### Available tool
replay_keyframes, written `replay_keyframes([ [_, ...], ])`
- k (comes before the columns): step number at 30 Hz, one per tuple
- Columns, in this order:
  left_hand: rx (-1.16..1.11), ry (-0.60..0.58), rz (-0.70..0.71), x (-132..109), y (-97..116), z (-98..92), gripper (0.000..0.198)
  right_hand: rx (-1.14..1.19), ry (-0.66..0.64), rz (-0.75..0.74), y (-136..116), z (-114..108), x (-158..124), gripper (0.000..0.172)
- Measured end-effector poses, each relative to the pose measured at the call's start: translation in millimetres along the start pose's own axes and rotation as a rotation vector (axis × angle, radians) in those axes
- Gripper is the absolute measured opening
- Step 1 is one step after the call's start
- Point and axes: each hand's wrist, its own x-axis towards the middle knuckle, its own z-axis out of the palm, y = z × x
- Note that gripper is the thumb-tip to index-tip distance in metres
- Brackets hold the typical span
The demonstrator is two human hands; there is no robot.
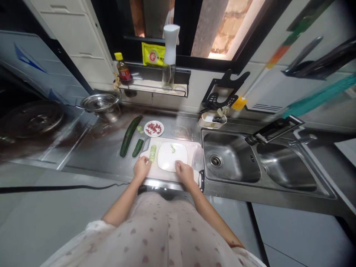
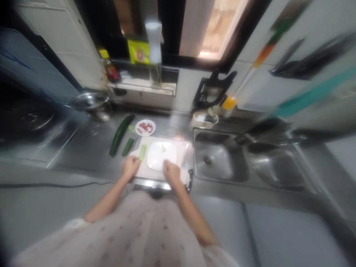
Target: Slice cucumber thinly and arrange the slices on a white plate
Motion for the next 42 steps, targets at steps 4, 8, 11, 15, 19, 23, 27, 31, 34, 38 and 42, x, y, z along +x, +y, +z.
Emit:
replay_keyframes([
  [4,-0.14,0.01,-0.028,1.4,0.1,1.6,0.013,0.013,0.001,0.0,-0.8,-0.5,-0.2,0.037],
  [8,-0.33,0.012,-0.034,3.7,-0.5,-1.7,0.014,0.032,0.007,-0.009,-2.1,0.1,-0.2,0.036],
  [11,-0.466,-0.013,-0.029,5.1,2.2,-8.4,0.017,0.052,0.026,-0.02,-4.3,-1.1,-0.1,0.037],
  [15,-0.656,-0.078,-0.027,6.4,13.8,-20.5,0.017,0.123,0.065,-0.042,-10.8,-8.5,-0.3,0.038],
  [19,-0.798,-0.142,0.028,5.1,31.8,-35.3,0.016,0.28,0.115,-0.049,-21.0,-20.9,0.9,0.036],
  [23,-0.849,-0.242,0.06,-2.5,51.6,-53.3,0.023,0.514,0.164,-0.103,-30.8,-30.1,9.1,0.033],
  [27,-0.856,-0.329,0.112,-11.8,66.9,-68.9,0.025,0.691,0.173,-0.265,-38.2,-34.4,21.1,0.031],
  [31,-0.887,-0.38,0.191,-15.9,73.5,-74.6,0.025,0.746,0.099,-0.336,-45.1,-38.5,25.9,0.025],
  [34,-0.919,-0.388,0.207,-16.5,75.0,-74.2,0.025,0.791,0.053,-0.324,-49.7,-40.8,25.1,0.019],
  [38,-0.956,-0.411,0.158,-17.0,75.7,-70.1,0.029,0.892,0.004,-0.249,-52.2,-43.4,25.5,0.016],
  [42,-1.086,-0.509,-0.064,-18.7,75.9,-60.7,0.037,0.989,0.003,-0.214,-51.1,-50.9,27.9,0.014],
])
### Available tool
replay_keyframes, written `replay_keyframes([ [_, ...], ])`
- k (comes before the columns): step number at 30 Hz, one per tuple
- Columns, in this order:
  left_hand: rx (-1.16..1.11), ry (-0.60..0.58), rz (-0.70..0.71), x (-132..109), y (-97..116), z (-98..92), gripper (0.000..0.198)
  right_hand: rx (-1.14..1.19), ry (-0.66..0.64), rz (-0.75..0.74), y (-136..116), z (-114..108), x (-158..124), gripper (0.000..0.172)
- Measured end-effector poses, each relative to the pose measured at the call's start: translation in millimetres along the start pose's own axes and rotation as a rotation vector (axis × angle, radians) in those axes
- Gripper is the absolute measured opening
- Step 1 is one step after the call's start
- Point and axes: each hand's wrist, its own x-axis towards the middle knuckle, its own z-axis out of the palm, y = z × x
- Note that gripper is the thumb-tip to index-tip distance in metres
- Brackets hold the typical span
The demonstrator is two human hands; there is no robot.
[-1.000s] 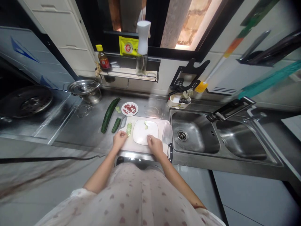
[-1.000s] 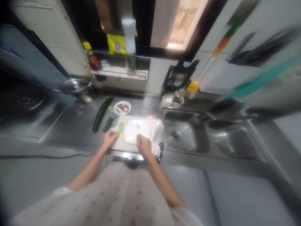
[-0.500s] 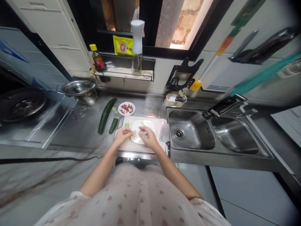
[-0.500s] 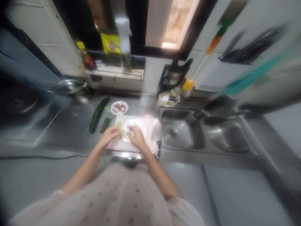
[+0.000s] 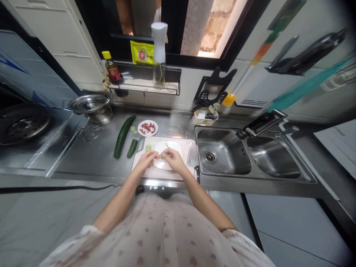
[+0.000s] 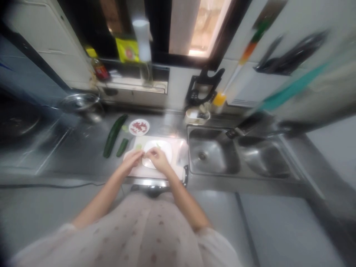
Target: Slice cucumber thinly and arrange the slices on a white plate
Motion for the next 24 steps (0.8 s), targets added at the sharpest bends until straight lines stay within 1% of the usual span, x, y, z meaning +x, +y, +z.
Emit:
replay_keyframes([
  [3,-0.222,-0.081,-0.21,0.5,-4.9,4.9,0.039,0.043,0.012,-0.013,-4.6,-4.8,0.9,0.014],
  [6,-0.424,-0.218,-0.384,-0.9,-4.0,10.1,0.035,0.063,0.013,-0.017,-6.2,-8.0,0.5,0.014],
  [9,-0.544,-0.317,-0.489,-2.0,0.9,14.5,0.029,0.057,-0.001,-0.022,-4.6,-10.1,-0.2,0.014],
  [11,-0.585,-0.357,-0.525,-1.6,4.1,16.5,0.023,0.046,-0.019,-0.026,-3.6,-11.6,-0.6,0.014],
  [14,-0.617,-0.394,-0.524,0.2,7.1,17.7,0.017,0.036,-0.043,-0.026,-4.3,-14.4,-1.1,0.012],
  [16,-0.596,-0.382,-0.484,1.3,8.4,17.6,0.019,0.021,-0.053,-0.031,-5.7,-16.4,-1.2,0.011],
  [21,-0.438,-0.245,-0.287,1.2,13.5,15.5,0.044,-0.054,-0.046,-0.059,-3.9,-19.4,-0.8,0.013],
  [24,-0.348,-0.205,-0.193,-0.5,18.7,14.8,0.051,-0.06,-0.043,-0.05,0.5,-19.8,-0.1,0.014],
])
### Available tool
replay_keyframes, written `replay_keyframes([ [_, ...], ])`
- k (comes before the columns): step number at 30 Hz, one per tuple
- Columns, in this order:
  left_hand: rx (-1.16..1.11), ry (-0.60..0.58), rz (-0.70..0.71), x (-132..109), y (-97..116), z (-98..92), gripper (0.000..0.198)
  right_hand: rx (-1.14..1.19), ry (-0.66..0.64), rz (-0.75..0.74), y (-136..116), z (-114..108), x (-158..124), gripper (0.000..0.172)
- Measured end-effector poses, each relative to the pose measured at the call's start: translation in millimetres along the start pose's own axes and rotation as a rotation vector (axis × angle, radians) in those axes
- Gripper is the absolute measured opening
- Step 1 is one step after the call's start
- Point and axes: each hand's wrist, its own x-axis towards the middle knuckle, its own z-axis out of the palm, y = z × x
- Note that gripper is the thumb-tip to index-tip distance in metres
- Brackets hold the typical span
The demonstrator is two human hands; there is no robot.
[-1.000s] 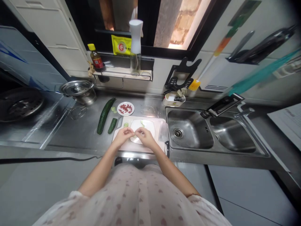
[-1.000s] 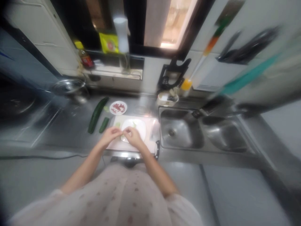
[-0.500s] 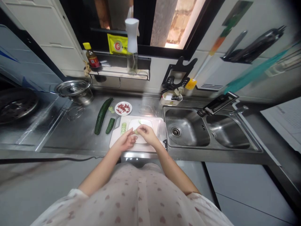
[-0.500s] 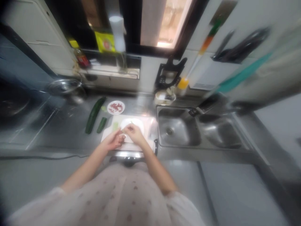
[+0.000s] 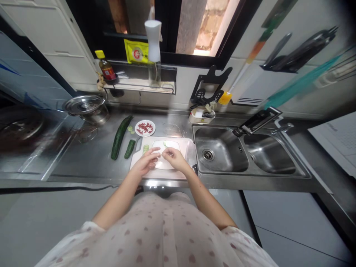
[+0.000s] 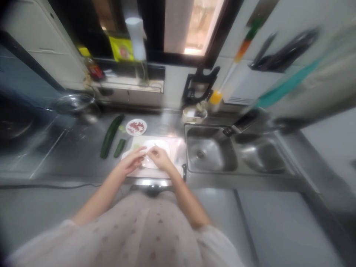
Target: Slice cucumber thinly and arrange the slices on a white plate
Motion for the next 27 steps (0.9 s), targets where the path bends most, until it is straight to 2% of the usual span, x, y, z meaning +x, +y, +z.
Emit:
replay_keyframes([
  [4,0.126,0.034,0.107,-3.2,5.3,3.8,0.055,0.006,-0.011,0.016,2.1,-0.4,1.1,0.015],
  [10,0.307,0.123,0.221,-2.0,4.9,7.2,0.048,-0.005,-0.016,0.046,4.4,-1.5,2.7,0.015],
  [18,0.406,0.206,0.314,6.9,-1.1,7.4,0.036,0.031,-0.052,0.132,17.5,-2.8,5.6,0.013],
  [23,0.455,0.252,0.358,25.8,-10.7,1.6,0.028,-0.182,-0.011,0.134,30.2,-9.2,12.7,0.013],
  [27,0.525,0.251,0.391,45.4,-20.2,-5.9,0.02,-0.414,-0.034,0.165,38.9,-13.9,17.9,0.011],
])
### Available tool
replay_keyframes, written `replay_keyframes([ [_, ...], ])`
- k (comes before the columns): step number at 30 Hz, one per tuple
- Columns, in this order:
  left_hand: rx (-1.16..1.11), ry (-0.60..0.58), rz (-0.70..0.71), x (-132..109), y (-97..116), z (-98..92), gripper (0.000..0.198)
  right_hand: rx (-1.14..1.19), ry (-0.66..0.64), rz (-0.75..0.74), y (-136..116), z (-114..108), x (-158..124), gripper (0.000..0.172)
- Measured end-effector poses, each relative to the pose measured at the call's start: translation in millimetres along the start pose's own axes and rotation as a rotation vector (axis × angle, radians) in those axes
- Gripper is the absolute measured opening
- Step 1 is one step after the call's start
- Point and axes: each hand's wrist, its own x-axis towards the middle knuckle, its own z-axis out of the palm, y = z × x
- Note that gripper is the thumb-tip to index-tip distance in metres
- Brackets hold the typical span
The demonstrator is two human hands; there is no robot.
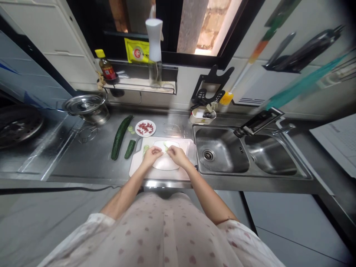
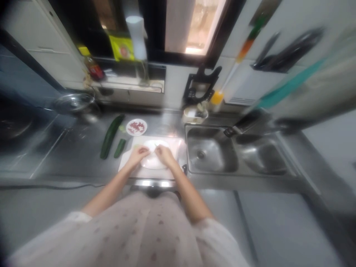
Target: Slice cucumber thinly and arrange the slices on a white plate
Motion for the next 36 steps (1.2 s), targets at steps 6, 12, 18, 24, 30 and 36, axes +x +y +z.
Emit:
replay_keyframes([
  [6,0.23,0.017,-0.011,22.0,-21.5,5.0,0.011,-0.24,-0.043,0.021,8.7,3.0,11.9,0.012],
  [12,0.534,0.049,-0.018,46.5,-29.9,10.2,0.008,-0.409,-0.099,0.008,19.2,5.6,31.9,0.016],
  [18,0.751,0.065,-0.03,65.9,-29.0,17.4,0.01,-0.503,-0.125,0.017,25.8,5.3,52.0,0.016],
  [24,0.894,0.053,-0.055,75.1,-30.1,23.7,0.012,-0.554,-0.173,0.063,26.3,6.4,63.9,0.02],
  [30,0.984,0.059,-0.049,79.1,-30.2,27.1,0.015,-0.585,-0.203,0.074,26.7,10.2,69.4,0.023],
  [36,1.013,0.048,-0.021,76.7,-27.4,27.5,0.017,-0.638,-0.225,0.071,29.3,11.9,70.7,0.026],
])
